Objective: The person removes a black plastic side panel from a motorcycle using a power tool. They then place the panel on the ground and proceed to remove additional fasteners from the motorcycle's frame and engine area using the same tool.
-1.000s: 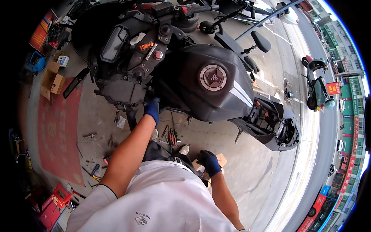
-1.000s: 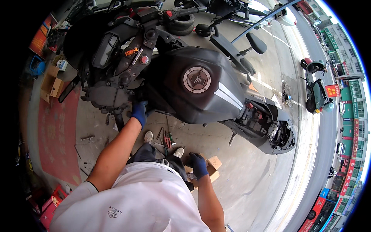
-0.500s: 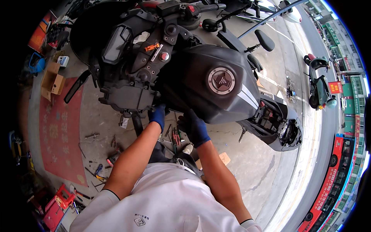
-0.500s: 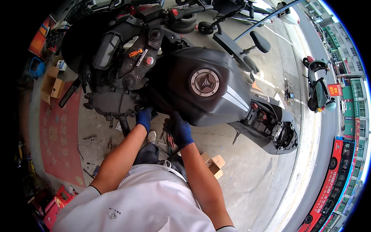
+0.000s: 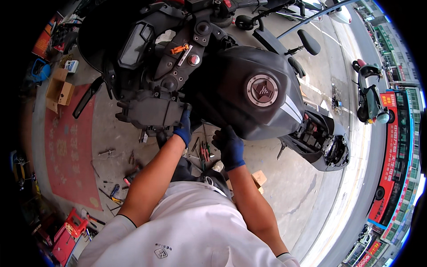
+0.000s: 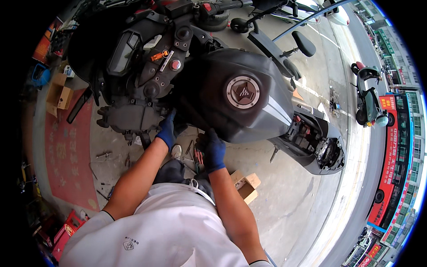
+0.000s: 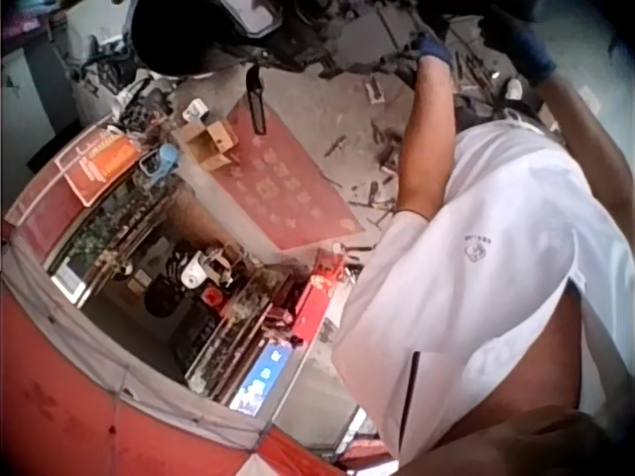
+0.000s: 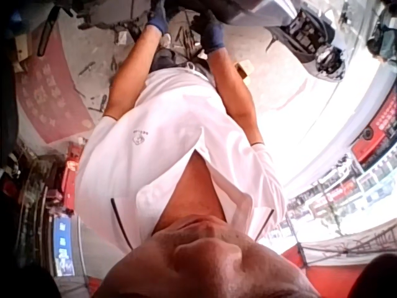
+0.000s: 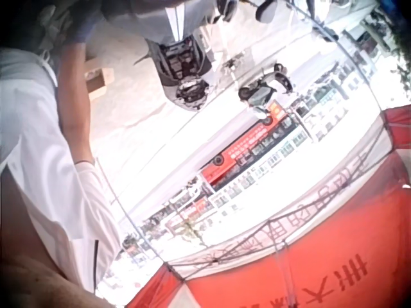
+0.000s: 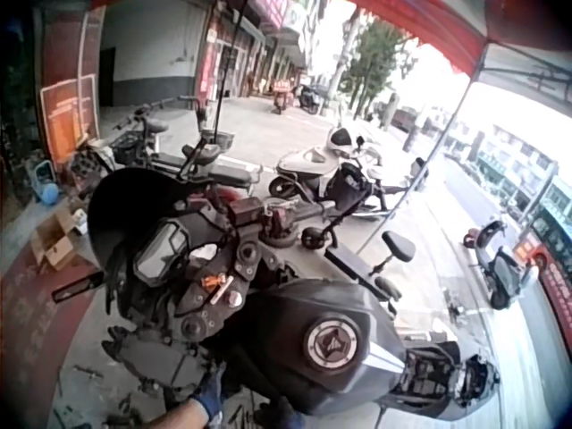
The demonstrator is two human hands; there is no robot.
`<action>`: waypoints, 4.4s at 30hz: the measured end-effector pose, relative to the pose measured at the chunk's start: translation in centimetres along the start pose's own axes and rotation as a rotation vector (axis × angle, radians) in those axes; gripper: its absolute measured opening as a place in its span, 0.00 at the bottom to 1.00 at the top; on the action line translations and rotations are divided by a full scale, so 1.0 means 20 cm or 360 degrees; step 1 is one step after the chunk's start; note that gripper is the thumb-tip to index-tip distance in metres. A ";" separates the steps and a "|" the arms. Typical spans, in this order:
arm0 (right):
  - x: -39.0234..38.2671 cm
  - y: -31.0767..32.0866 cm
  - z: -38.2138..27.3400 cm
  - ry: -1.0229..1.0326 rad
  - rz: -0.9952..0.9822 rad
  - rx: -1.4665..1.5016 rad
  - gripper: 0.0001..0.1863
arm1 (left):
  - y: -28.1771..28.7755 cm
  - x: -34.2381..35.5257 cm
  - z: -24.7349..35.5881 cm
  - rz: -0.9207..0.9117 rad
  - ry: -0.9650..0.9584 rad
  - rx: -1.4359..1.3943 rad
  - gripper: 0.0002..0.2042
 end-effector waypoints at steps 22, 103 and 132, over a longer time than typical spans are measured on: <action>-0.01 0.12 -0.01 -0.0218 -0.0329 -0.0017 0.22 | -0.16 -0.04 0.00 -0.0149 0.0253 -0.0206 0.22; 0.38 0.20 -1.15 0.1938 0.0463 -0.1496 0.14 | -0.20 -0.20 -0.16 0.0127 0.0102 0.0128 0.19; 0.08 -0.63 -0.68 0.2682 -0.1897 -0.2489 0.15 | -0.23 -0.32 -0.07 0.0201 -0.1171 -0.0294 0.31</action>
Point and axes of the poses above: each hand's wrist, its own x-axis towards the middle knuckle, its own y-axis out of the back of the hand, z = x × y, the point moved 7 cm from there along x, towards the middle knuckle, and after that the axes turned 15 degrees about y, right-handed, at the moved point
